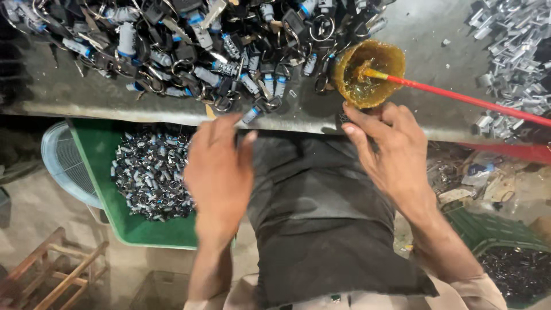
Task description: The person picks small metal lock cylinder parts one at a time from a pile on the workbench, dips a long-handled brush into a bowl of yellow lubricant, brushes the liquid onto the part, works the part with both hands, and drops it into a green bin below the bench.
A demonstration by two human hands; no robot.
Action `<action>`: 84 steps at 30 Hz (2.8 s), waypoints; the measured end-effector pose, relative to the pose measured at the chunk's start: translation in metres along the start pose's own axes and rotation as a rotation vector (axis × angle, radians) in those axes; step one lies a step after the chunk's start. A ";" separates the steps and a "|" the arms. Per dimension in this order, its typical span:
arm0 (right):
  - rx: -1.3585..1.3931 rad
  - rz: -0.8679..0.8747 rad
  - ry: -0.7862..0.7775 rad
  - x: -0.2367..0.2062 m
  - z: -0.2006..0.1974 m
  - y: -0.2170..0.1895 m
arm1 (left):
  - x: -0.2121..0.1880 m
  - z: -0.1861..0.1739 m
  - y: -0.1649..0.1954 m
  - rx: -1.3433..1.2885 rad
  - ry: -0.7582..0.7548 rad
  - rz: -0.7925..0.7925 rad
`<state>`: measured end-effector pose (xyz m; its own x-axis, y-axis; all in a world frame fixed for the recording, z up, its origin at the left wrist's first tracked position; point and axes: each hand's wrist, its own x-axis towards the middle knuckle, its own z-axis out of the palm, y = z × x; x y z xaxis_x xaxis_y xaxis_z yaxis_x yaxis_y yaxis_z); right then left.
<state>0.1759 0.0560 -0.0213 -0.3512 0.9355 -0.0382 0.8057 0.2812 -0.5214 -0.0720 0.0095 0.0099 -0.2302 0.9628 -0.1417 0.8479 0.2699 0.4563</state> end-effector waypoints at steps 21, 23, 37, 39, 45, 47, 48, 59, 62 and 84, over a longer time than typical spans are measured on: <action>1.076 0.116 0.067 -0.030 0.016 0.007 | -0.025 0.065 0.029 -1.919 -0.553 -0.322; 1.054 0.092 0.108 -0.035 0.020 0.006 | -0.027 0.068 0.036 -1.980 -0.583 -0.328; 1.072 0.199 0.108 -0.035 0.017 -0.020 | -0.045 0.076 0.040 -1.806 -0.453 -0.338; 1.099 0.262 0.086 -0.038 0.017 -0.019 | -0.047 0.075 0.038 -1.749 -0.446 -0.305; 1.464 0.276 -0.016 -0.037 0.022 -0.010 | -0.039 0.065 0.033 -1.736 -0.539 -0.316; 1.630 0.340 -0.039 -0.034 0.018 -0.006 | -0.036 0.057 0.031 -1.696 -0.597 -0.299; 1.703 0.371 -0.047 -0.031 0.015 -0.005 | -0.034 0.054 0.029 -1.641 -0.600 -0.269; 0.374 0.001 0.472 -0.005 -0.041 0.034 | 0.008 0.090 0.053 -1.955 -0.404 -0.411; 0.823 0.184 0.612 -0.027 -0.032 0.039 | 0.014 0.094 0.057 -2.101 -0.435 -0.461; 0.106 -0.113 -0.007 -0.023 -0.004 0.020 | -0.036 -0.041 -0.075 0.123 -0.259 0.079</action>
<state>0.2016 0.0405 -0.0276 -0.4403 0.8976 0.0194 0.7062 0.3596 -0.6100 -0.1469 -0.0450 0.0167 -0.0453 0.9406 -0.3366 0.9136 0.1752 0.3669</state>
